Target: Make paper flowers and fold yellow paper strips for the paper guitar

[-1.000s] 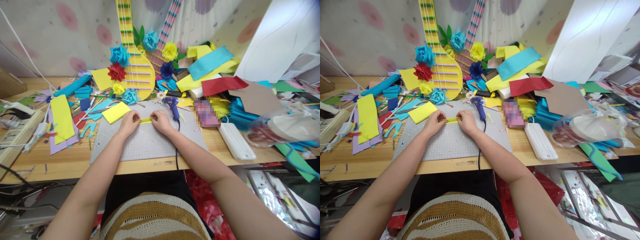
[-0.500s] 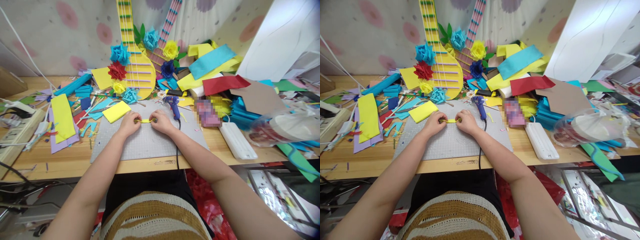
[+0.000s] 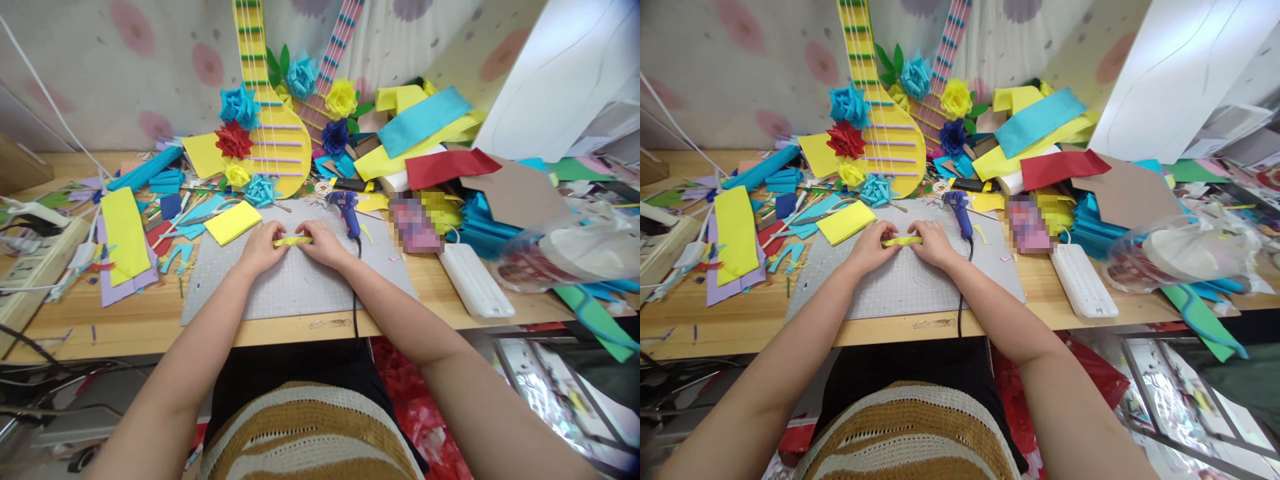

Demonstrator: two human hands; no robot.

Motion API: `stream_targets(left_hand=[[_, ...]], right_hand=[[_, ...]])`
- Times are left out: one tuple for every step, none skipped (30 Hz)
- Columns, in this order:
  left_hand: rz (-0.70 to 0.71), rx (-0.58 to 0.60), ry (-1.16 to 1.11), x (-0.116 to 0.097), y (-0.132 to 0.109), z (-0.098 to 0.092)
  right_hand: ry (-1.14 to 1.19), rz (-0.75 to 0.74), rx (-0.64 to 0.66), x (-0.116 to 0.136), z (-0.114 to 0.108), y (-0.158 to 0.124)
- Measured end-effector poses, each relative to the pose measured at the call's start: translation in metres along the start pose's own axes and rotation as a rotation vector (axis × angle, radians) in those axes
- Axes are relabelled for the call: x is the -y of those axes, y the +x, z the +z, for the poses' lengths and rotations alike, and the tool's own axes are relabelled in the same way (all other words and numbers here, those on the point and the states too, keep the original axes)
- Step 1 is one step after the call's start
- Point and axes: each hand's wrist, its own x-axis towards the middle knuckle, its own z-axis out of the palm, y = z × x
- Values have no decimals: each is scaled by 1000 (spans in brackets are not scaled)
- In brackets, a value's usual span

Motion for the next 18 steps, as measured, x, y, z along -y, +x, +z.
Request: stream_targets(left_hand=[[6, -1, -6, 0, 0, 1], [17, -3, -7, -1, 0, 1], [31, -4, -7, -1, 0, 1], [43, -6, -11, -2, 1, 1], [52, -8, -21, -3, 1, 2], [54, -13, -40, -4, 1, 2], [45, -17, -67, -5, 2, 3], [22, -23, -103, -6, 3, 4], [-14, -34, -153, -8, 3, 5], [-63, -44, -218, -9, 3, 6], [-124, -50, -301, -11, 3, 6], [-195, -48, -402, -12, 3, 6], [-268, -34, -513, -14, 3, 5], [-340, -6, -623, -16, 2, 3], [-406, 41, -725, -18, 1, 0], [-463, 98, -812, -19, 0, -4], [-508, 165, -878, -20, -1, -8], [-539, 236, -929, -20, -2, -12]], right_hand=[[23, 0, 6, 0, 0, 1], [52, 1, 13, 0, -1, 1], [84, 3, 15, 0, -1, 2], [119, 2, 16, 0, -2, 2], [152, -3, 11, -1, -2, 3], [181, -12, 0, -2, -2, 3], [206, -22, -11, -3, -2, 4], [231, -30, -21, -4, -1, 5], [262, -27, -26, -6, -1, 5], [305, -13, -27, -6, 0, 7], [363, 13, -27, -7, 0, 8], [434, 48, -26, -6, 1, 9], [510, 88, -25, -5, 0, 10], [583, 133, -26, -3, 0, 11], [646, 178, -22, 0, -2, 12], [696, 219, -11, 3, -4, 13], [733, 259, 10, 7, -6, 14], [759, 294, 37, 10, -8, 15]])
